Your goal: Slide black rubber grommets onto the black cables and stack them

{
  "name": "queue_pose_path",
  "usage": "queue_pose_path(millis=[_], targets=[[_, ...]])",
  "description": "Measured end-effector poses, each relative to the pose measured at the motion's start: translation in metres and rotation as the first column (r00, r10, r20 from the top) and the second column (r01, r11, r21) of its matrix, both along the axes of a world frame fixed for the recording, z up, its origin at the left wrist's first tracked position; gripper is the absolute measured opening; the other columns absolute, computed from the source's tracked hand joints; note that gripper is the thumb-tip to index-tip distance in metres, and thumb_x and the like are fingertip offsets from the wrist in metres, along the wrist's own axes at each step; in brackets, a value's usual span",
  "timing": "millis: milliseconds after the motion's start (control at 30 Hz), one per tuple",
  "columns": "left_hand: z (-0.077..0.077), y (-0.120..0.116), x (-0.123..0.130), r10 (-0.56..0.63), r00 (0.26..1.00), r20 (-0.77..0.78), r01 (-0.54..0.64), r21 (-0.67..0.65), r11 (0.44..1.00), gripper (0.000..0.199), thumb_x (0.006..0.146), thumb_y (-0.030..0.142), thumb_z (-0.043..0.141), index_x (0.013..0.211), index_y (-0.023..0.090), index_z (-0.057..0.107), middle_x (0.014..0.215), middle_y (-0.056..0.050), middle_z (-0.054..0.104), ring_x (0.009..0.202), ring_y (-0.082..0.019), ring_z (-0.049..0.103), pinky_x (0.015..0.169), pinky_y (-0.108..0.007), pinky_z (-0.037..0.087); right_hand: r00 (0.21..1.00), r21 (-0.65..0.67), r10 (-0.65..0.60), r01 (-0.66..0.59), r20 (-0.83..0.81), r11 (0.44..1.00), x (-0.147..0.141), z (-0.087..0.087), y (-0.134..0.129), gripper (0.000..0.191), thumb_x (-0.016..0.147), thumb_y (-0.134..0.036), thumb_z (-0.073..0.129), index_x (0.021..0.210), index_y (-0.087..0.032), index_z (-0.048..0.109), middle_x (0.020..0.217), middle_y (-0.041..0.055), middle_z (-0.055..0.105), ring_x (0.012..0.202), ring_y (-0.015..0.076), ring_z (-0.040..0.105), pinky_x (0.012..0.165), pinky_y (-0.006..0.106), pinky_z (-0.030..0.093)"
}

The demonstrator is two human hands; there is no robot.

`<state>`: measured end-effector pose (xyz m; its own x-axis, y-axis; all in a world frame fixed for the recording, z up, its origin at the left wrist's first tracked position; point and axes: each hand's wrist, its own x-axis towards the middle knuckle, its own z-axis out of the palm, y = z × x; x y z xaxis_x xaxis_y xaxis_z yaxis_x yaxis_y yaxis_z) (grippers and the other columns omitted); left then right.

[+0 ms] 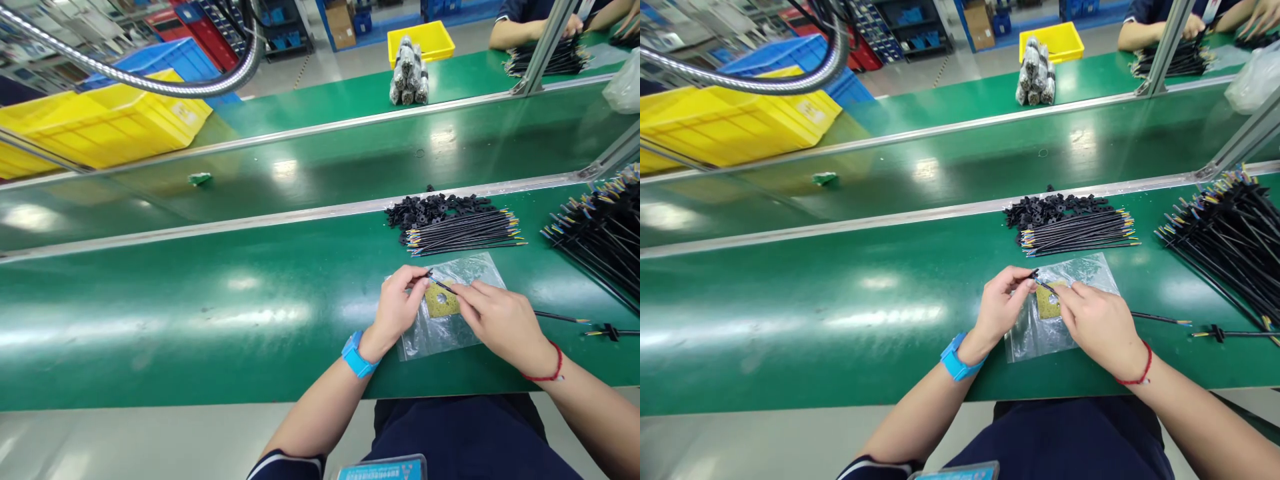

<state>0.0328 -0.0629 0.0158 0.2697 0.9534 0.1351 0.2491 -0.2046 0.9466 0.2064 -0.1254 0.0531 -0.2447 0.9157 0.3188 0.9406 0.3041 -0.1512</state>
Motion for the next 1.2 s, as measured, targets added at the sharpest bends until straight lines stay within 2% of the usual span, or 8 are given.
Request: queue_pose_path(millis=[100, 333, 433, 567, 767, 867, 1033, 1200], targets=[[0.001, 0.0, -0.001, -0.009, 0.998, 0.058, 0.009, -0.001, 1.0, 0.013, 0.081, 0.025, 0.059, 0.091, 0.017, 0.063, 0.084, -0.005, 0.068, 0.078, -0.015, 0.065, 0.073, -0.028, 0.053, 0.986, -0.038, -0.041, 0.036, -0.163, 0.999, -0.001, -0.004, 0.002, 0.029, 0.092, -0.024, 0.04, 0.103, -0.021, 0.067, 0.084, 0.0027, 0.067, 0.069, 0.0124, 0.061, 0.06, 0.024, 0.041], [0.007, 0.004, -0.001, 0.005, 0.872, 0.489, 0.227, -0.412, 0.882, 0.029, 0.07, 0.033, 0.074, 0.087, 0.016, 0.058, 0.078, -0.001, 0.067, 0.063, -0.012, 0.066, 0.066, -0.027, 0.055, 0.992, 0.027, 0.012, -0.009, -0.124, 1.0, 0.001, -0.009, 0.004, 0.026, 0.094, -0.025, 0.042, 0.104, -0.021, 0.066, 0.075, 0.0021, 0.062, 0.066, 0.0114, 0.057, 0.06, 0.024, 0.037], [0.009, 0.001, 0.001, -0.019, 0.853, 0.522, 0.31, -0.477, 0.822, 0.033, 0.067, 0.035, 0.076, 0.086, 0.015, 0.059, 0.077, -0.003, 0.068, 0.068, -0.014, 0.067, 0.069, -0.028, 0.055, 0.987, 0.044, -0.001, 0.008, -0.163, 0.999, 0.002, -0.008, 0.003, 0.026, 0.094, -0.027, 0.043, 0.101, -0.021, 0.067, 0.076, 0.0025, 0.062, 0.066, 0.0109, 0.056, 0.059, 0.023, 0.037], [0.007, -0.004, 0.001, -0.035, 0.87, 0.492, 0.285, -0.443, 0.85, 0.033, 0.066, 0.036, 0.076, 0.083, 0.015, 0.057, 0.069, -0.001, 0.065, 0.057, -0.011, 0.062, 0.06, -0.025, 0.053, 0.986, 0.07, 0.026, -0.015, -0.167, 0.997, 0.003, -0.005, 0.004, 0.026, 0.094, -0.027, 0.042, 0.097, -0.021, 0.067, 0.069, 0.0014, 0.061, 0.059, 0.0108, 0.054, 0.057, 0.024, 0.036], [0.012, -0.005, -0.008, -0.259, 0.957, 0.134, 0.269, -0.062, 0.961, 0.01, 0.079, 0.025, 0.064, 0.081, 0.017, 0.059, 0.08, -0.004, 0.064, 0.072, -0.014, 0.06, 0.066, -0.027, 0.05, 0.956, -0.164, 0.132, -0.179, -0.261, 0.97, 0.007, 0.003, 0.004, 0.029, 0.095, -0.026, 0.036, 0.09, -0.02, 0.064, 0.082, 0.0035, 0.068, 0.069, 0.0131, 0.06, 0.061, 0.025, 0.04], [0.021, -0.003, -0.014, -0.374, 0.915, -0.154, 0.396, 0.16, 0.904, 0.005, 0.084, 0.018, 0.055, 0.084, 0.017, 0.06, 0.082, -0.005, 0.064, 0.078, -0.015, 0.059, 0.071, -0.028, 0.047, 0.91, -0.393, 0.083, -0.257, -0.406, 0.883, 0.01, 0.005, 0.003, 0.032, 0.096, -0.031, 0.036, 0.078, -0.02, 0.06, 0.069, 0.0001, 0.064, 0.061, 0.0115, 0.056, 0.057, 0.024, 0.039], [0.034, -0.001, -0.02, -0.494, 0.795, -0.351, 0.584, 0.226, 0.78, 0.013, 0.09, 0.021, 0.047, 0.083, 0.017, 0.058, 0.079, -0.004, 0.061, 0.075, -0.015, 0.056, 0.068, -0.026, 0.046, 0.749, -0.615, -0.115, -0.435, -0.653, 0.658, 0.016, 0.005, 0.002, 0.04, 0.095, -0.044, 0.035, 0.074, -0.018, 0.058, 0.055, -0.0032, 0.053, 0.052, 0.0089, 0.048, 0.053, 0.021, 0.038], [0.036, -0.001, -0.022, -0.539, 0.736, -0.41, 0.653, 0.219, 0.725, 0.013, 0.09, 0.021, 0.046, 0.083, 0.016, 0.056, 0.082, -0.005, 0.062, 0.076, -0.014, 0.056, 0.071, -0.024, 0.046, 0.696, -0.654, -0.204, -0.474, -0.688, 0.589, 0.017, 0.002, 0.0, 0.042, 0.094, -0.048, 0.034, 0.08, -0.017, 0.06, 0.053, -0.0036, 0.048, 0.051, 0.009, 0.044, 0.05, 0.021, 0.036]])
